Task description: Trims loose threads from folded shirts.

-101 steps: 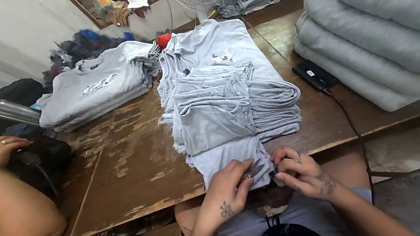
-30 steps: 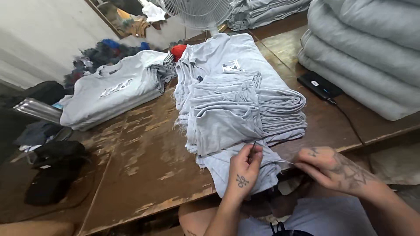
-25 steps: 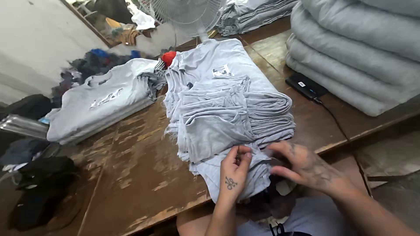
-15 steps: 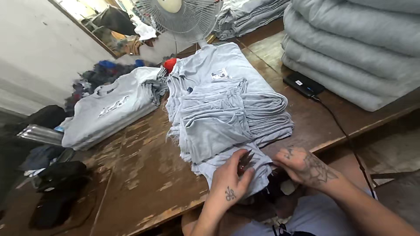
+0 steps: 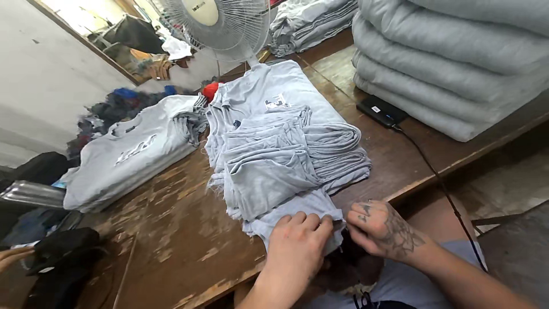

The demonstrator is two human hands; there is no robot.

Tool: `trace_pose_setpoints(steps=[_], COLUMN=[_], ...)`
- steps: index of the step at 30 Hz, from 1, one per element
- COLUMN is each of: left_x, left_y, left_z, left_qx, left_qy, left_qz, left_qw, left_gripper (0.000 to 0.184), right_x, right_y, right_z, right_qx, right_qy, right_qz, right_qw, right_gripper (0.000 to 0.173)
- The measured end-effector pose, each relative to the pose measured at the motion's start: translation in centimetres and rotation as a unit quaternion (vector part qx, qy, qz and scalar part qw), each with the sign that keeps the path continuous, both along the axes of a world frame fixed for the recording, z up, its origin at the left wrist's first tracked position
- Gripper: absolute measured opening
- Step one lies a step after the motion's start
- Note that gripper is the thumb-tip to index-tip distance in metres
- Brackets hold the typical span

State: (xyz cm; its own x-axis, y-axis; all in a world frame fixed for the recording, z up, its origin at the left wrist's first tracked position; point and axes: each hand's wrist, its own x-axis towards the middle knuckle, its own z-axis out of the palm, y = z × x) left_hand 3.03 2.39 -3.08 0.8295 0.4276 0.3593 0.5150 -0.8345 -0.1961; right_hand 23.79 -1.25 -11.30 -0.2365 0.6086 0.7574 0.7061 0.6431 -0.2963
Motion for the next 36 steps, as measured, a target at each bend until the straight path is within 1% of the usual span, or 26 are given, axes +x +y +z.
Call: trace_pose_setpoints(steps=[4, 8, 10, 12, 13, 14, 15, 16, 17, 18, 19, 20, 21, 22, 23, 24, 25, 27, 28, 29, 30, 31, 32, 33, 34, 36], left_x=[0.0, -0.6, -1.6, -2.7, -3.1, -3.6, -4.2, -5.1, -6.3, -7.8, -9.2, -10.1, -10.0, -9.4, -8.6, -7.7, -6.9, -6.9, -7.4, -7.9, -8.2, -8.3, -8.5, -9.0, -9.3, -9.5], left_y=[-0.4, -0.1, 0.3, 0.3, 0.2, 0.0, -0.1, 0.1, 0.5, 0.8, 1.1, 1.6, 2.4, 2.9, 2.7, 2.2, 1.4, 0.2, 0.0, -0.3, -0.4, -0.4, -0.5, -0.7, -0.7, -0.7], left_z=[0.2, 0.3, 0.5, -0.2, -1.0, -1.9, -2.5, -2.5, -2.1, -1.1, 0.1, 1.4, 2.9, 4.3, 4.8, 4.4, 3.4, 0.7, -0.7, -2.0, -2.8, -3.6, -4.4, -5.1, -5.5, -5.6], left_qx=[0.004, -0.01, -0.065, -0.153, -0.194, -0.233, -0.275, -0.311, -0.31, -0.274, -0.209, -0.135, -0.057, -0.008, -0.003, -0.039, -0.087, -0.179, -0.223, -0.275, -0.327, -0.364, -0.369, -0.357, -0.353, -0.349], left_qy=[-0.005, -0.024, -0.071, -0.146, -0.175, -0.176, -0.147, -0.107, -0.108, -0.188, -0.334, -0.5, -0.64, -0.715, -0.724, -0.689, -0.623, -0.419, -0.322, -0.236, -0.157, -0.111, -0.119, -0.159, -0.211, -0.279], left_qz=[-0.003, 0.019, 0.043, 0.071, 0.087, 0.102, 0.108, 0.104, 0.096, 0.103, 0.122, 0.12, 0.103, 0.073, 0.039, 0.016, 0.02, 0.042, 0.058, 0.086, 0.125, 0.153, 0.154, 0.138, 0.117, 0.101], left_qw=[1.0, 0.999, 0.994, 0.975, 0.961, 0.951, 0.944, 0.939, 0.94, 0.938, 0.911, 0.847, 0.76, 0.696, 0.689, 0.723, 0.777, 0.889, 0.918, 0.928, 0.923, 0.912, 0.909, 0.91, 0.904, 0.889], left_gripper=[0.025, 0.025, 0.027, 0.038, 0.047, 0.052, 0.05, 0.041, 0.028, 0.018, 0.011, 0.007, 0.011, 0.016, 0.016, 0.012, 0.01, 0.024, 0.033, 0.042, 0.045, 0.041, 0.029, 0.018, 0.013, 0.014], right_x=[-0.3, -0.8, -0.4, 0.3, 0.6, 1.0, 1.3, 1.6, 1.6, 1.4, 0.9, 0.3, -0.6, -1.8, -2.9, -4.2, -5.4, -7.5, -8.3, -8.9, -9.3, -9.4, -9.3, -8.9, -8.3, -6.5], right_y=[-0.1, -0.5, -1.3, -2.5, -2.9, -3.1, -3.1, -2.9, -2.5, -1.9, -1.2, -0.3, 0.7, 1.9, 3.3, 4.9, 6.7, 10.6, 12.5, 13.7, 14.3, 14.3, 14.0, 13.5, 12.9, 11.6], right_z=[0.1, 0.3, 0.4, 0.4, 0.5, 0.6, 0.8, 1.2, 1.7, 2.3, 3.0, 3.6, 4.2, 4.9, 5.8, 6.8, 7.7, 8.8, 9.0, 9.2, 9.3, 9.3, 8.9, 8.2, 7.5, 6.3], right_qx=[-0.011, -0.039, -0.058, -0.078, -0.08, -0.077, -0.073, -0.068, -0.057, -0.046, -0.036, -0.03, -0.026, -0.022, -0.022, -0.029, -0.05, -0.12, -0.166, -0.2, -0.223, -0.232, -0.224, -0.198, -0.163, -0.076], right_qy=[0.049, 0.118, 0.099, 0.056, 0.041, 0.028, 0.014, 0.0, -0.012, -0.025, -0.042, -0.062, -0.08, -0.102, -0.121, -0.132, -0.138, -0.146, -0.159, -0.178, -0.192, -0.199, -0.197, -0.186, -0.166, -0.106], right_qz=[0.021, 0.105, 0.172, 0.227, 0.233, 0.223, 0.204, 0.186, 0.174, 0.173, 0.18, 0.191, 0.202, 0.203, 0.197, 0.181, 0.163, 0.128, 0.116, 0.105, 0.101, 0.103, 0.11, 0.12, 0.13, 0.144], right_qw=[0.999, 0.987, 0.978, 0.969, 0.968, 0.971, 0.976, 0.98, 0.983, 0.984, 0.982, 0.979, 0.976, 0.974, 0.973, 0.974, 0.976, 0.974, 0.966, 0.958, 0.95, 0.947, 0.948, 0.955, 0.964, 0.981], right_gripper=[0.021, 0.02, 0.029, 0.048, 0.051, 0.049, 0.043, 0.035, 0.027, 0.023, 0.02, 0.019, 0.017, 0.014, 0.011, 0.016, 0.028, 0.049, 0.056, 0.062, 0.066, 0.069, 0.071, 0.073, 0.072, 0.063])
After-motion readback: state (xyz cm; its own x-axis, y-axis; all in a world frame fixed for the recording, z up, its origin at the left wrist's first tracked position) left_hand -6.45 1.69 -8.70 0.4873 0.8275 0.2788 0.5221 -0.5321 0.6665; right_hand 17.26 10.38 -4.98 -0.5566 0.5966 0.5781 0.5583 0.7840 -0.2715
